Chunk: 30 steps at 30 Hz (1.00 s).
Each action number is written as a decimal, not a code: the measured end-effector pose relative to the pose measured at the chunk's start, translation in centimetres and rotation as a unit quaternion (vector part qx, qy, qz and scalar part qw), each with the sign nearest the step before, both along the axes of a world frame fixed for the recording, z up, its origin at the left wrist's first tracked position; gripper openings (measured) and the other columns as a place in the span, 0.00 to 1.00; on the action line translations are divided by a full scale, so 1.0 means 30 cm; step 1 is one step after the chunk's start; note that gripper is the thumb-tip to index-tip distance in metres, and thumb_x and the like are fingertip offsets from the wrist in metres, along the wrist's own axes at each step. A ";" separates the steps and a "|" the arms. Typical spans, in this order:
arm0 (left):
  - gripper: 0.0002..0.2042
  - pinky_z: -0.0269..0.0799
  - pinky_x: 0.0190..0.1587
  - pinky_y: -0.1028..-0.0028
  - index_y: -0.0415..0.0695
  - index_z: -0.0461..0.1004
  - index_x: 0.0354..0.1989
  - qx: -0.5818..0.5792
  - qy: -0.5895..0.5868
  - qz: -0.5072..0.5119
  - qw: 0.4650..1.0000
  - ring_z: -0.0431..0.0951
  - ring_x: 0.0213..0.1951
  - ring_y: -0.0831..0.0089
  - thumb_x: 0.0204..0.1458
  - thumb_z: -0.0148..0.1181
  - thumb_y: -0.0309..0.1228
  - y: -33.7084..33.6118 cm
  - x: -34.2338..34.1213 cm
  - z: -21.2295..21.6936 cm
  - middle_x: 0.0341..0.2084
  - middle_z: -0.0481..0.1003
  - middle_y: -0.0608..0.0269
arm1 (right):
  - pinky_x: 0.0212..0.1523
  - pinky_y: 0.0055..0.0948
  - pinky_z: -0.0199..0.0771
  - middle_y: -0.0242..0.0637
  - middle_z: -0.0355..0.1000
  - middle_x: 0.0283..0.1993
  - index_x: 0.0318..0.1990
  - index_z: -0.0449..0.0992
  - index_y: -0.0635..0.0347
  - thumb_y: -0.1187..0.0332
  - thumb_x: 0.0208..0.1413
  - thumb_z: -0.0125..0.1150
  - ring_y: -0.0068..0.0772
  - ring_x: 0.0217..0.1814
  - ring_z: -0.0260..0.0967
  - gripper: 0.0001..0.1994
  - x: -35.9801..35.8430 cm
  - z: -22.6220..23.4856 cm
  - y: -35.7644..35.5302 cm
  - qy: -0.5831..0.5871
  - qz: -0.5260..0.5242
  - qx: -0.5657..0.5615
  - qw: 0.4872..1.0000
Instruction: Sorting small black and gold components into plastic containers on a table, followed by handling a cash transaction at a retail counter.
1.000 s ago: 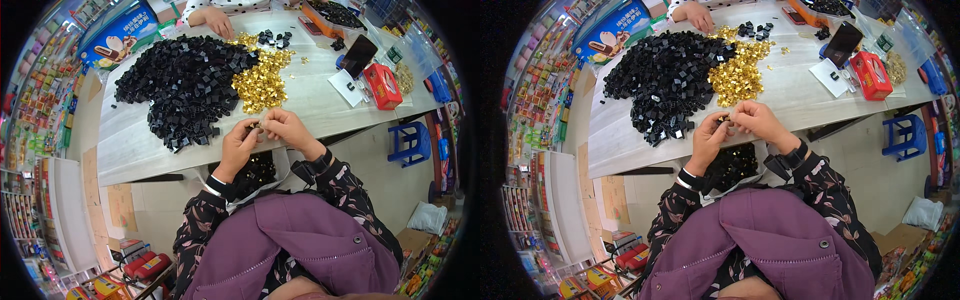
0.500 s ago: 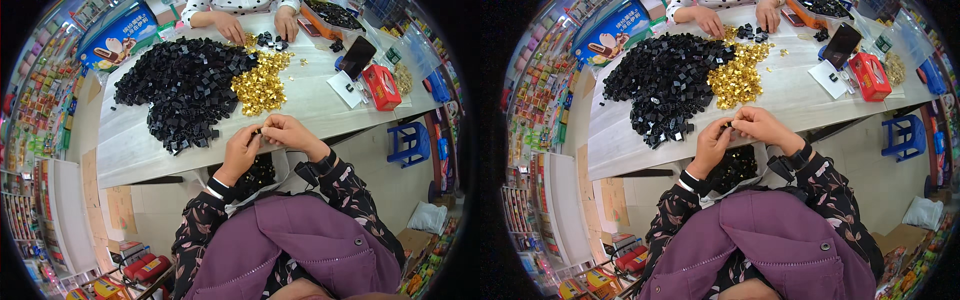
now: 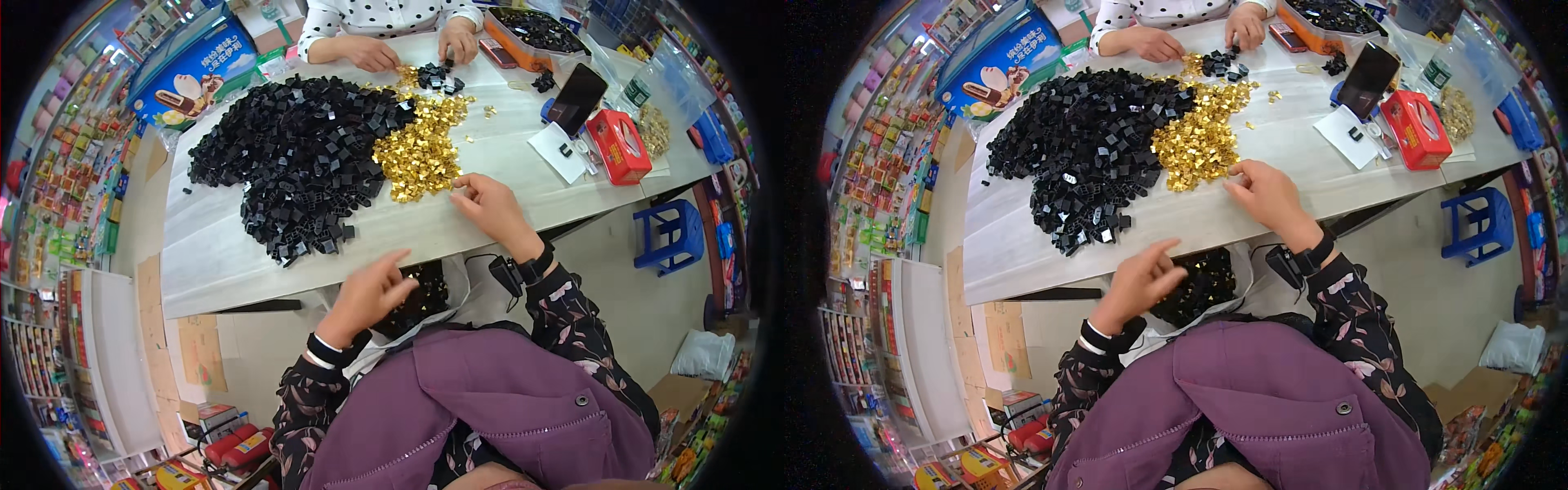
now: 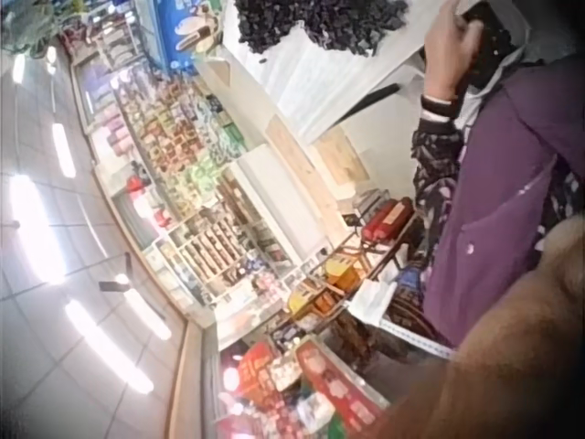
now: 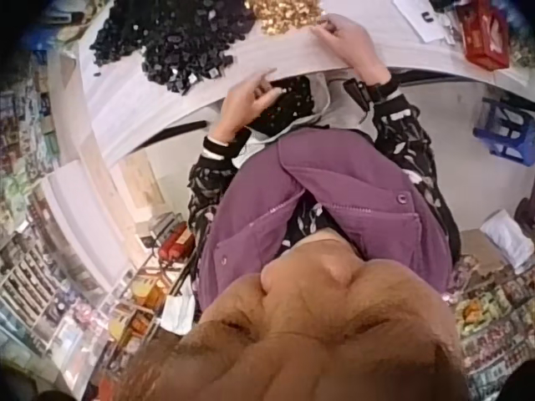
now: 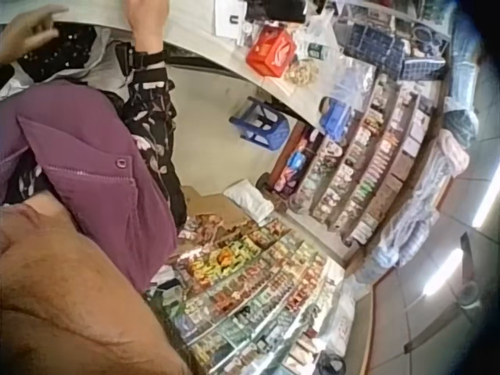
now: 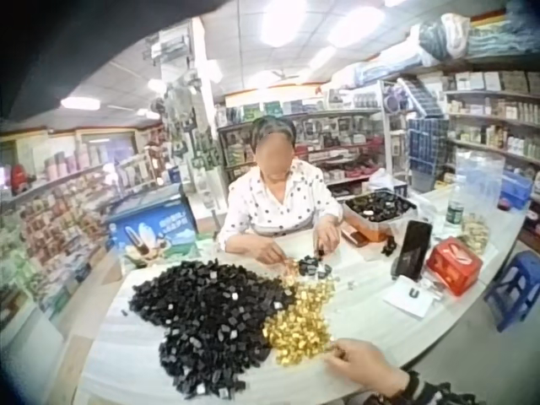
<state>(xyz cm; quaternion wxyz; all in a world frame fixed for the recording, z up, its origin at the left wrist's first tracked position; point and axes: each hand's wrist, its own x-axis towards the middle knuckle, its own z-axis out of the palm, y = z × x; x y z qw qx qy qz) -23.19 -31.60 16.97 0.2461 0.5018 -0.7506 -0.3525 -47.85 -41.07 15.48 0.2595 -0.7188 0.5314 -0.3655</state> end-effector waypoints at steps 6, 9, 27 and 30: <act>0.12 0.68 0.25 0.68 0.43 0.71 0.41 -0.255 -0.212 0.152 0.931 0.72 0.25 0.62 0.47 0.58 0.29 -0.109 0.080 0.023 0.26 0.69 0.59 | 0.26 0.29 0.67 0.35 0.69 0.26 0.34 0.75 0.54 0.65 0.46 0.61 0.34 0.25 0.68 0.08 0.040 -0.009 0.006 0.123 -0.045 -0.078 0.988; 0.10 0.69 0.27 0.65 0.43 0.71 0.38 -0.209 -0.316 0.130 0.916 0.73 0.29 0.56 0.47 0.57 0.29 -0.135 0.094 0.003 0.29 0.68 0.58 | 0.26 0.29 0.67 0.33 0.69 0.26 0.33 0.75 0.53 0.65 0.46 0.61 0.35 0.26 0.68 0.06 0.042 -0.001 0.020 0.099 -0.018 -0.081 0.992; 0.11 0.70 0.30 0.82 0.40 0.69 0.45 0.093 0.370 0.079 0.921 0.74 0.29 0.83 0.54 0.53 0.25 -0.167 -0.126 -0.094 0.31 0.72 0.65 | 0.25 0.16 0.64 0.26 0.70 0.26 0.33 0.74 0.61 0.66 0.52 0.59 0.13 0.26 0.65 0.08 0.112 0.010 0.055 -0.333 0.133 0.246 0.901; 0.12 0.70 0.30 0.84 0.39 0.68 0.47 0.030 0.290 0.077 0.953 0.73 0.29 0.82 0.54 0.53 0.25 -0.161 -0.125 -0.106 0.31 0.74 0.66 | 0.25 0.14 0.65 0.25 0.70 0.26 0.33 0.74 0.61 0.66 0.53 0.59 0.13 0.27 0.66 0.08 0.109 -0.002 0.050 -0.303 0.148 0.246 0.909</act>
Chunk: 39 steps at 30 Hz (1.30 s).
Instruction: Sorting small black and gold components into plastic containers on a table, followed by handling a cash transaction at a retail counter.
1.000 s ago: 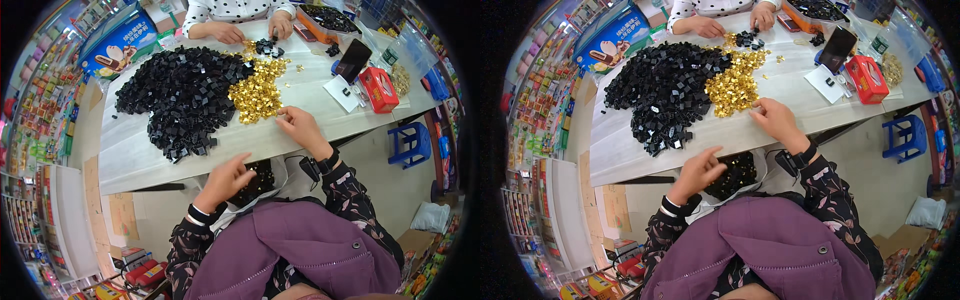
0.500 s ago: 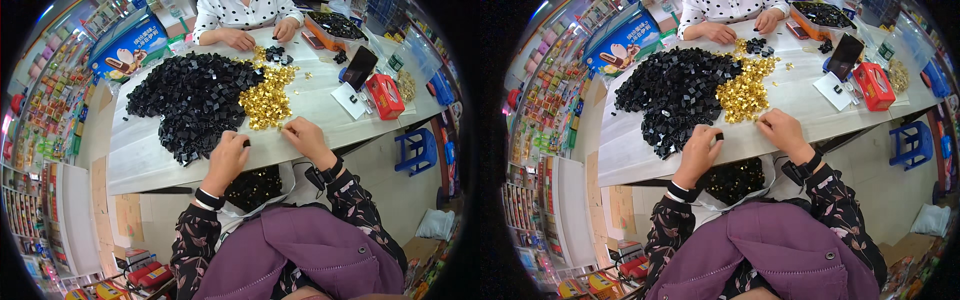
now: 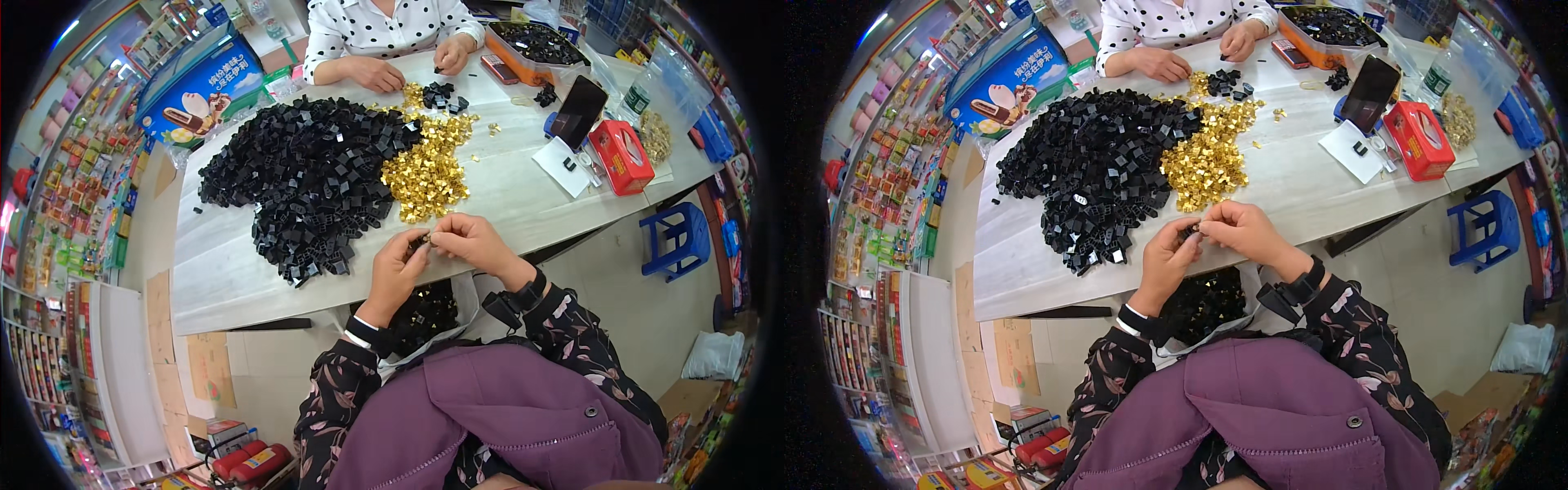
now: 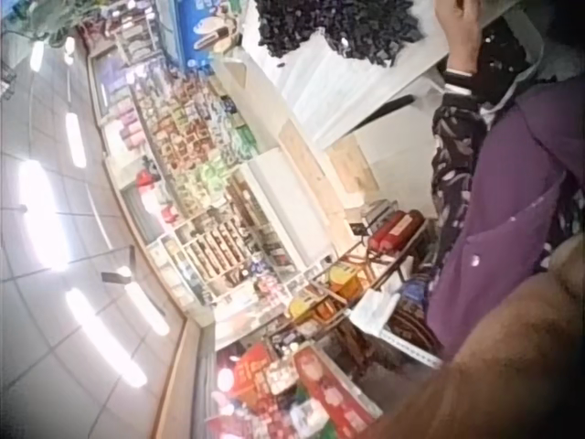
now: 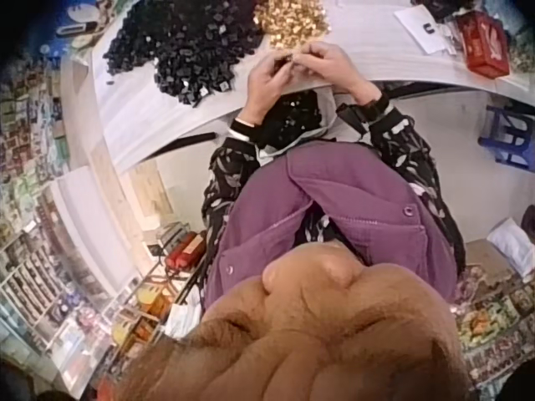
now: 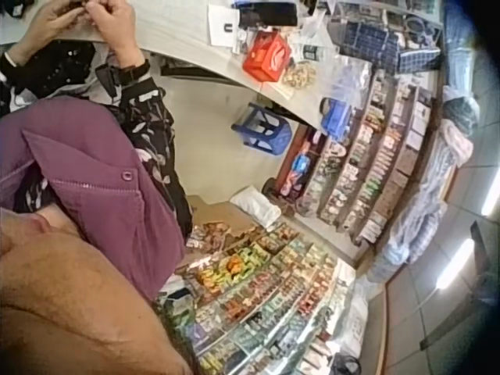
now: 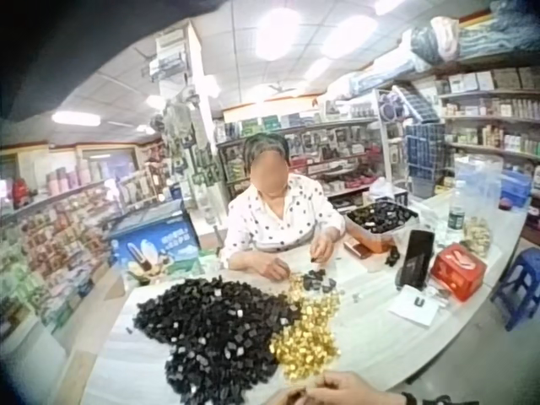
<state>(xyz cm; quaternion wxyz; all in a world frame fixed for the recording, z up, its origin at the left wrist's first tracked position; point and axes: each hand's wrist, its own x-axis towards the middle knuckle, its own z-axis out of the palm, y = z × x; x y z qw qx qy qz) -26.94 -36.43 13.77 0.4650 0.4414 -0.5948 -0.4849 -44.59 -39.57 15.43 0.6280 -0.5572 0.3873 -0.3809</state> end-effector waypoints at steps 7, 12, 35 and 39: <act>0.10 0.68 0.30 0.80 0.39 0.71 0.43 -0.019 0.011 0.047 0.999 0.73 0.26 0.79 0.52 0.55 0.24 0.006 -0.016 -0.004 0.29 0.72 0.63 | 0.26 0.14 0.65 0.26 0.70 0.27 0.32 0.73 0.60 0.65 0.53 0.58 0.13 0.26 0.66 0.08 -0.016 0.022 -0.014 -0.004 0.016 0.075 0.997; 0.10 0.68 0.28 0.77 0.40 0.71 0.42 -0.098 -0.107 0.051 0.988 0.73 0.25 0.73 0.50 0.56 0.23 0.015 -0.016 0.000 0.28 0.73 0.59 | 0.27 0.14 0.65 0.25 0.71 0.28 0.32 0.72 0.59 0.66 0.54 0.57 0.12 0.27 0.65 0.06 -0.034 0.026 0.004 0.030 0.038 0.080 0.996; 0.11 0.68 0.29 0.81 0.38 0.68 0.45 0.074 0.086 0.048 0.992 0.71 0.26 0.82 0.54 0.53 0.25 -0.005 0.008 0.057 0.26 0.70 0.69 | 0.24 0.24 0.67 0.30 0.71 0.26 0.31 0.74 0.57 0.63 0.49 0.62 0.23 0.24 0.68 0.08 -0.078 0.016 -0.081 0.260 -0.104 -0.193 0.940; 0.12 0.69 0.28 0.83 0.39 0.66 0.47 0.085 0.047 0.051 0.994 0.70 0.26 0.84 0.53 0.54 0.24 -0.003 0.018 0.021 0.28 0.70 0.67 | 0.26 0.24 0.68 0.33 0.70 0.27 0.33 0.76 0.57 0.67 0.47 0.62 0.27 0.24 0.69 0.07 -0.048 -0.001 -0.052 0.375 -0.144 -0.371 0.837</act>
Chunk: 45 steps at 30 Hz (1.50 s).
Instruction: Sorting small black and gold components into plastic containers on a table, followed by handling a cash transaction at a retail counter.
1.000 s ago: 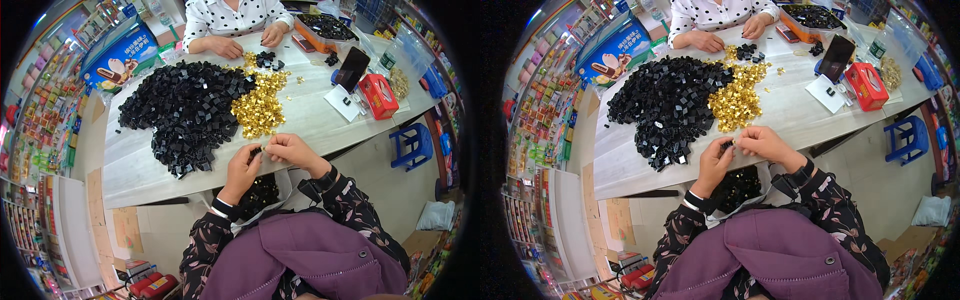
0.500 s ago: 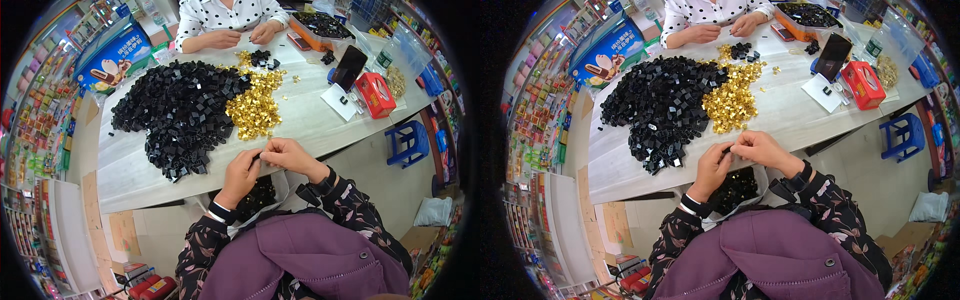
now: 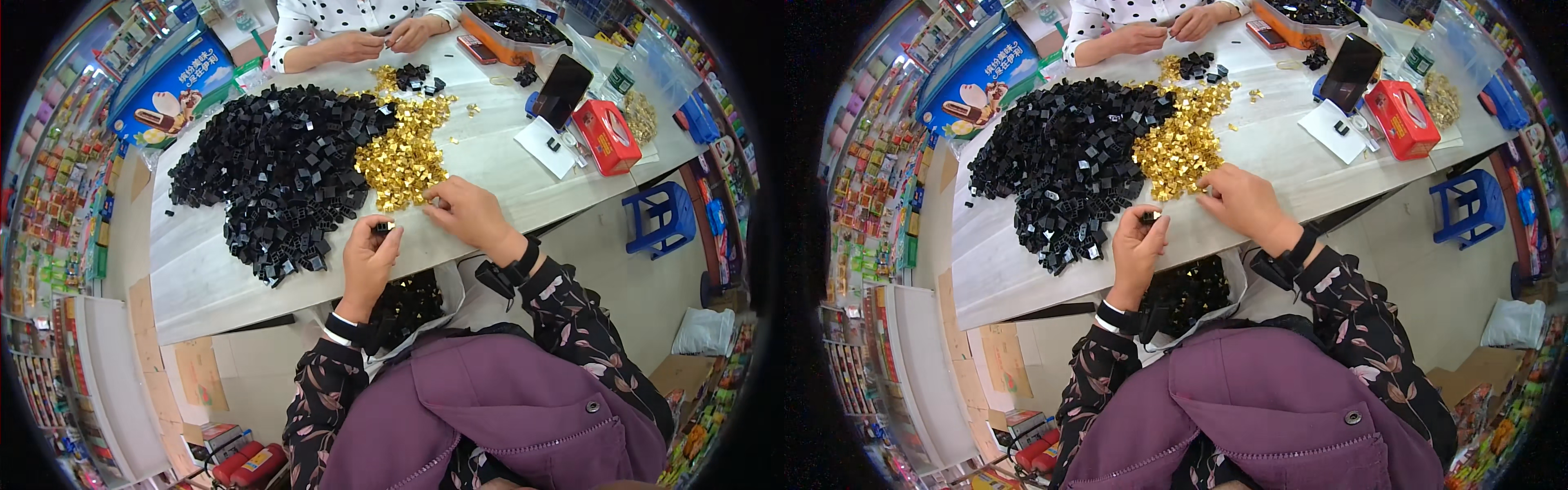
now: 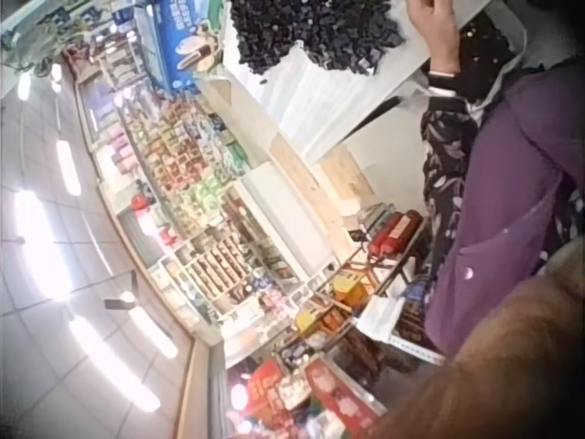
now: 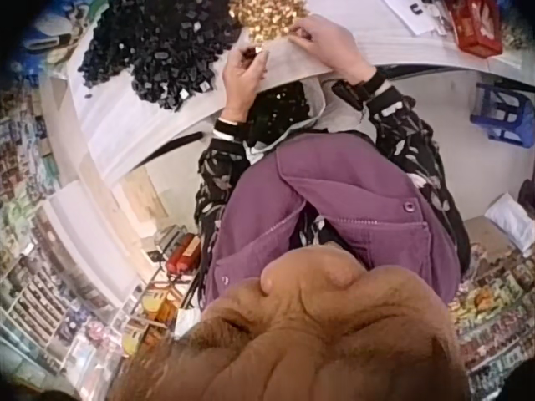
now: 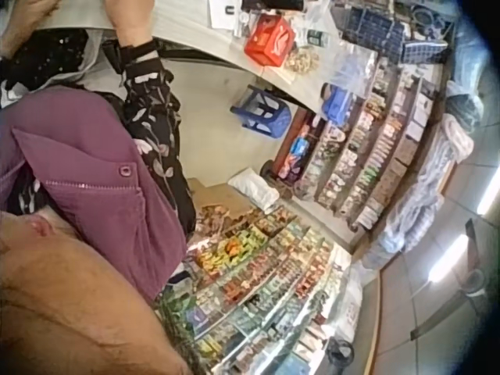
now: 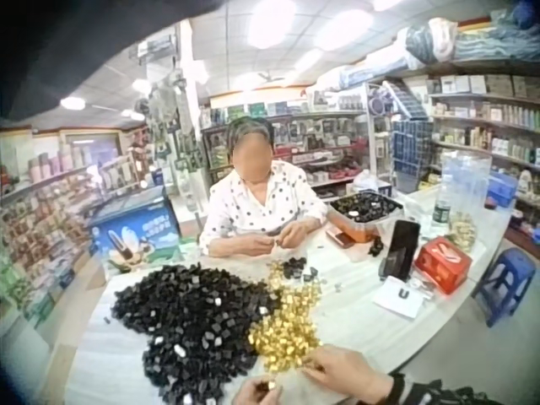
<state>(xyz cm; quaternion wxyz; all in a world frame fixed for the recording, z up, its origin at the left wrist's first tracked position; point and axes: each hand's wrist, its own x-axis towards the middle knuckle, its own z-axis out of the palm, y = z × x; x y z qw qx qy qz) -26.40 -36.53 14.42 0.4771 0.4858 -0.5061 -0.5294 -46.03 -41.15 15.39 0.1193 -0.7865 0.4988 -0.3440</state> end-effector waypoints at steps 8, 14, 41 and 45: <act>0.10 0.67 0.28 0.85 0.39 0.66 0.46 -0.097 0.089 0.032 0.991 0.72 0.28 0.82 0.55 0.52 0.24 0.007 -0.020 -0.018 0.38 0.71 0.61 | 0.28 0.27 0.70 0.34 0.70 0.27 0.30 0.77 0.57 0.69 0.46 0.62 0.33 0.27 0.70 0.04 -0.024 -0.010 -0.001 -0.022 0.015 -0.012 1.000; 0.13 0.71 0.30 0.83 0.38 0.64 0.49 -0.069 0.076 0.014 0.995 0.71 0.28 0.83 0.54 0.51 0.23 0.007 -0.020 0.000 0.35 0.71 0.63 | 0.27 0.25 0.69 0.34 0.70 0.27 0.31 0.77 0.57 0.70 0.46 0.62 0.30 0.25 0.69 0.05 -0.056 -0.015 0.008 -0.009 0.027 -0.009 1.000; 0.11 0.69 0.32 0.84 0.40 0.65 0.47 -0.061 -0.020 -0.032 0.997 0.73 0.31 0.83 0.56 0.49 0.25 0.008 -0.023 -0.025 0.35 0.73 0.64 | 0.30 0.16 0.66 0.26 0.71 0.28 0.42 0.74 0.62 0.72 0.51 0.59 0.13 0.27 0.64 0.10 -0.003 -0.003 -0.001 -0.237 0.051 0.192 0.951; 0.11 0.70 0.33 0.83 0.39 0.66 0.47 -0.064 -0.010 -0.035 0.997 0.73 0.32 0.82 0.56 0.49 0.24 0.006 -0.024 -0.027 0.34 0.74 0.65 | 0.31 0.16 0.66 0.26 0.70 0.29 0.42 0.73 0.63 0.71 0.52 0.58 0.13 0.29 0.65 0.10 0.012 -0.004 0.025 -0.366 0.136 0.309 0.867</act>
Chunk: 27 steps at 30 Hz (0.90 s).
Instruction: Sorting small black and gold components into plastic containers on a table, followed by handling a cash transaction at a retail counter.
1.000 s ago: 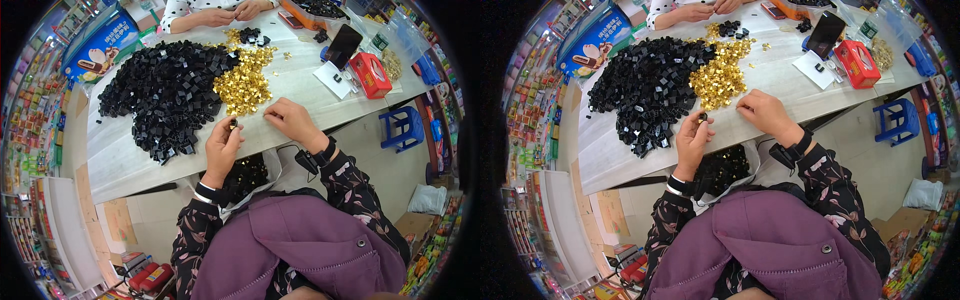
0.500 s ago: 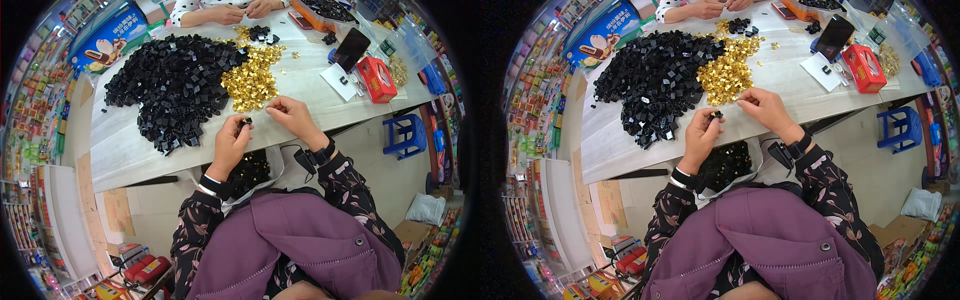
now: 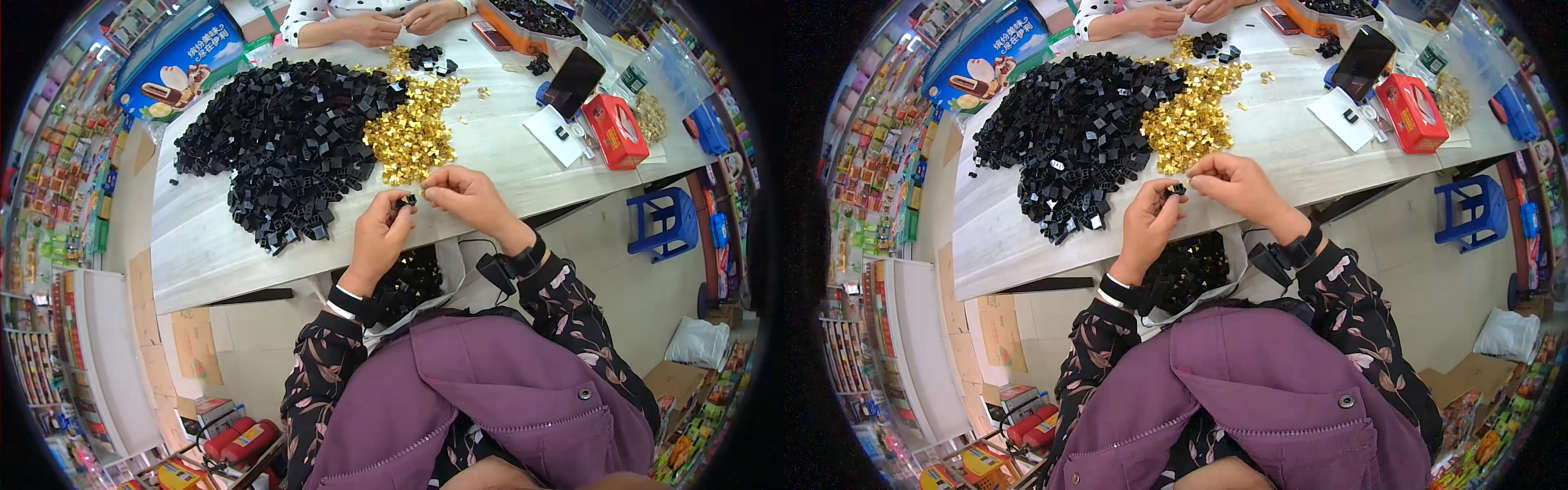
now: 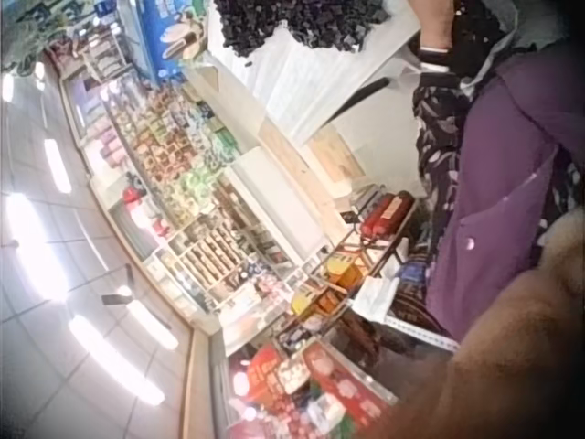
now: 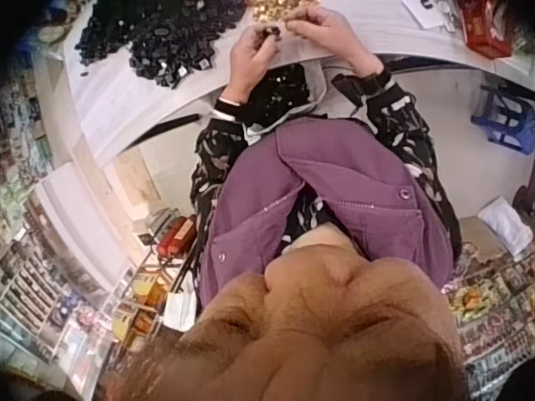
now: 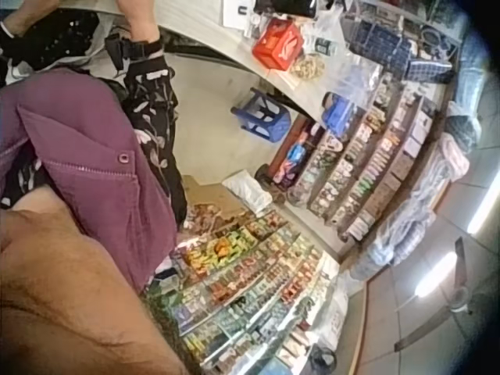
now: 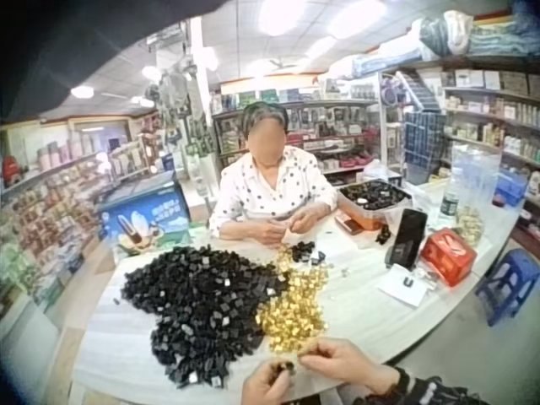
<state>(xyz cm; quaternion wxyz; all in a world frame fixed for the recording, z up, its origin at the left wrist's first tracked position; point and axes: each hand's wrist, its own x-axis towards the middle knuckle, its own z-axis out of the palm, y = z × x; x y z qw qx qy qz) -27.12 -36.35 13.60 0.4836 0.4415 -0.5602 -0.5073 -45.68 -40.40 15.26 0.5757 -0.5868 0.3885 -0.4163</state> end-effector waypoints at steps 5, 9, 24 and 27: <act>0.11 0.70 0.33 0.83 0.39 0.66 0.47 -0.009 -0.015 -0.014 1.000 0.74 0.31 0.82 0.56 0.49 0.24 0.003 -0.001 0.010 0.34 0.74 0.64 | 0.31 0.15 0.66 0.28 0.72 0.32 0.41 0.73 0.64 0.70 0.53 0.57 0.13 0.30 0.66 0.09 0.026 0.011 0.027 -0.007 0.042 0.042 0.998; 0.11 0.70 0.33 0.83 0.39 0.67 0.47 -0.024 -0.022 -0.013 0.999 0.74 0.31 0.82 0.56 0.50 0.24 0.015 -0.007 0.018 0.33 0.75 0.64 | 0.31 0.15 0.67 0.28 0.71 0.32 0.41 0.72 0.63 0.71 0.53 0.57 0.13 0.30 0.65 0.09 0.020 0.014 0.039 -0.038 0.041 0.063 0.996; 0.10 0.70 0.33 0.82 0.39 0.67 0.46 -0.058 -0.058 -0.036 0.996 0.75 0.31 0.81 0.55 0.49 0.22 0.011 -0.004 0.001 0.30 0.75 0.63 | 0.33 0.16 0.68 0.29 0.71 0.32 0.40 0.70 0.62 0.72 0.53 0.57 0.15 0.31 0.66 0.08 0.015 0.025 0.059 -0.074 0.036 0.102 0.991; 0.09 0.71 0.30 0.78 0.39 0.68 0.42 -0.068 -0.054 -0.028 0.996 0.76 0.27 0.77 0.52 0.53 0.23 0.009 -0.017 -0.013 0.26 0.75 0.59 | 0.33 0.16 0.67 0.27 0.68 0.33 0.39 0.70 0.61 0.72 0.53 0.57 0.15 0.31 0.65 0.07 0.005 0.022 0.070 -0.065 0.020 0.113 0.991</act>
